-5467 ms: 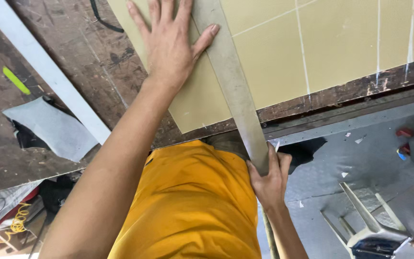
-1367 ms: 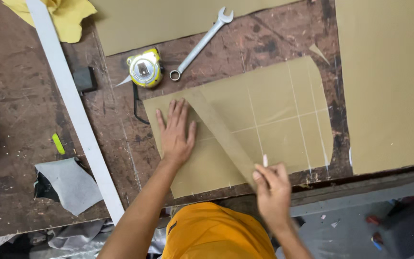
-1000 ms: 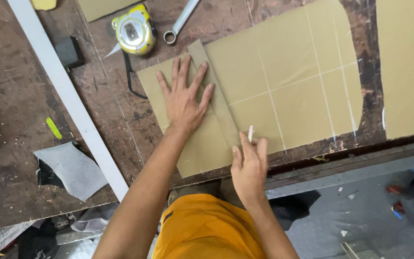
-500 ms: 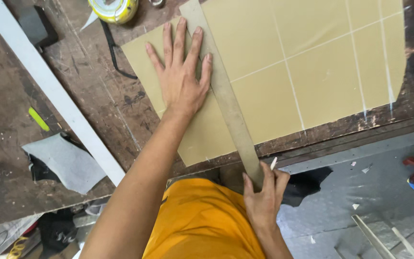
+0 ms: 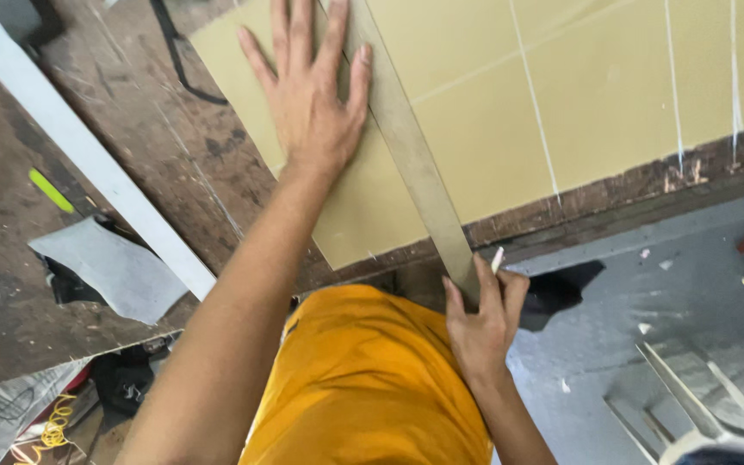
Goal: The person uses a ruler and white chalk to draw straight lines on a large piece of cardboard. They then place a small yellow template on the cardboard and trace its outline with the chalk.
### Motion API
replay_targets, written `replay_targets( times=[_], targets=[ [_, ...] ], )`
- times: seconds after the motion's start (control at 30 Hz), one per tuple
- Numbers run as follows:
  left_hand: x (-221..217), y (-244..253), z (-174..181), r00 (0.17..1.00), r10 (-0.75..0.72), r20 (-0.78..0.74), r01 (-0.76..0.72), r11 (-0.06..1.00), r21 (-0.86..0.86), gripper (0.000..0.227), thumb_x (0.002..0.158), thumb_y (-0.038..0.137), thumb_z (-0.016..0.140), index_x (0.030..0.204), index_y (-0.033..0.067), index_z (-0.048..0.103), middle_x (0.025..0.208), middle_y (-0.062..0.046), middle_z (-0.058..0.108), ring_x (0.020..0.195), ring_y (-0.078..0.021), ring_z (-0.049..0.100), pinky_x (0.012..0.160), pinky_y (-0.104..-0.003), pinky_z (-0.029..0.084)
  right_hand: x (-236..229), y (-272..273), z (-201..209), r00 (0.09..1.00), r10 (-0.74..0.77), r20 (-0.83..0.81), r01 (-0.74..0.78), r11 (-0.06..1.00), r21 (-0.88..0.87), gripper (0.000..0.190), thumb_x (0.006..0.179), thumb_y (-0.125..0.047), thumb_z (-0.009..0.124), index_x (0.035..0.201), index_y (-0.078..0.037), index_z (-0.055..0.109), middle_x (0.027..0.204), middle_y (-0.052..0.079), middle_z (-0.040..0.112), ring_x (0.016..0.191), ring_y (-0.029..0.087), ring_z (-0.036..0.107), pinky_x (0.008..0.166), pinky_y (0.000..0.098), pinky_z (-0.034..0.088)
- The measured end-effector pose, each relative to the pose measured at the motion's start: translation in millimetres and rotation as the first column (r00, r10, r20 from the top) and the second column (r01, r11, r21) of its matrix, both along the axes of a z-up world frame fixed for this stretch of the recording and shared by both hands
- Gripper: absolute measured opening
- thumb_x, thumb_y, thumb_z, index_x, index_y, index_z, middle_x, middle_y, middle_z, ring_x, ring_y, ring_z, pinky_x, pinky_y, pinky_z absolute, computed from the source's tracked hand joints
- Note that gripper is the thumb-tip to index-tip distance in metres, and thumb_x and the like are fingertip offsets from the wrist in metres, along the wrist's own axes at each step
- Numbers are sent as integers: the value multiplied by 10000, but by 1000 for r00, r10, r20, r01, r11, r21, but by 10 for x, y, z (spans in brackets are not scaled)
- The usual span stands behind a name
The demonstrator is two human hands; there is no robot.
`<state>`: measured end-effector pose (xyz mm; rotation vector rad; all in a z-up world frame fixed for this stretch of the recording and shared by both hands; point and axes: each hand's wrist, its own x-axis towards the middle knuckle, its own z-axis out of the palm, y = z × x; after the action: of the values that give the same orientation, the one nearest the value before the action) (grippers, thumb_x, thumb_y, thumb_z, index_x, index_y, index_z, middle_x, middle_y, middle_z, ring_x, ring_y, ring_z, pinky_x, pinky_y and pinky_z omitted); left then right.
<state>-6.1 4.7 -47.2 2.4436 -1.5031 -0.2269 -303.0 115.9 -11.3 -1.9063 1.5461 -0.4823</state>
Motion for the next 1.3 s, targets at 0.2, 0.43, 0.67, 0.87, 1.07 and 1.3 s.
replay_targets(
  times=[0.2, 0.43, 0.67, 0.87, 1.07, 1.3],
  targets=[
    [15, -38, 8, 1000, -5, 17, 5, 1000, -6, 477, 1123, 366, 598, 1547, 162, 515, 1633, -143, 375, 1557, -340, 232, 1262, -651, 9, 10, -42, 1, 999, 15, 35, -15, 1000, 22, 554, 764, -27, 890, 1269, 6, 665, 1117, 165, 496, 994, 297, 564, 851, 371, 518],
    [13, -25, -8, 999, -28, 30, 30, 997, -75, 472, 1131, 325, 599, 1553, 127, 529, 1630, -171, 383, 1556, -355, 237, 1262, -651, 8, 41, -26, 3, 997, 38, 71, -42, 998, 45, 562, 754, -39, 895, 1265, 14, 665, 1108, 157, 492, 967, 282, 569, 823, 374, 522],
    [37, -4, -64, 999, -19, 29, 21, 998, -54, 418, 1135, 356, 592, 1472, 108, 584, 1572, -194, 435, 1523, -363, 292, 1265, -649, 10, 15, -46, 2, 998, 41, 48, -42, 999, 30, 555, 764, -48, 895, 1267, 19, 668, 1115, 160, 486, 969, 289, 567, 831, 367, 517],
    [19, -12, -56, 998, -27, 55, 33, 995, -99, 438, 1136, 361, 607, 1487, 102, 578, 1569, -205, 425, 1517, -379, 282, 1255, -649, 18, 12, -65, 6, 998, 55, 33, -55, 998, 21, 547, 765, -60, 894, 1258, 13, 668, 1111, 166, 488, 1000, 311, 559, 853, 388, 515],
    [-16, -16, 74, 999, -6, -36, 5, 999, -43, 541, 1115, 379, 627, 1585, 149, 487, 1672, -156, 310, 1586, -345, 209, 1281, -641, 8, -44, -45, 14, 998, 59, 6, -60, 998, 9, 566, 735, -88, 906, 1246, -11, 674, 1084, 172, 520, 991, 337, 562, 840, 408, 510],
    [-5, -74, 112, 1000, 0, 15, 0, 1000, -1, 562, 1066, 396, 593, 1572, 188, 470, 1687, -97, 270, 1589, -303, 164, 1266, -650, 9, 19, -67, -18, 1000, 21, 7, -21, 1000, -21, 560, 707, -93, 899, 1218, -27, 681, 1062, 165, 530, 931, 324, 589, 788, 399, 521]
  ],
)
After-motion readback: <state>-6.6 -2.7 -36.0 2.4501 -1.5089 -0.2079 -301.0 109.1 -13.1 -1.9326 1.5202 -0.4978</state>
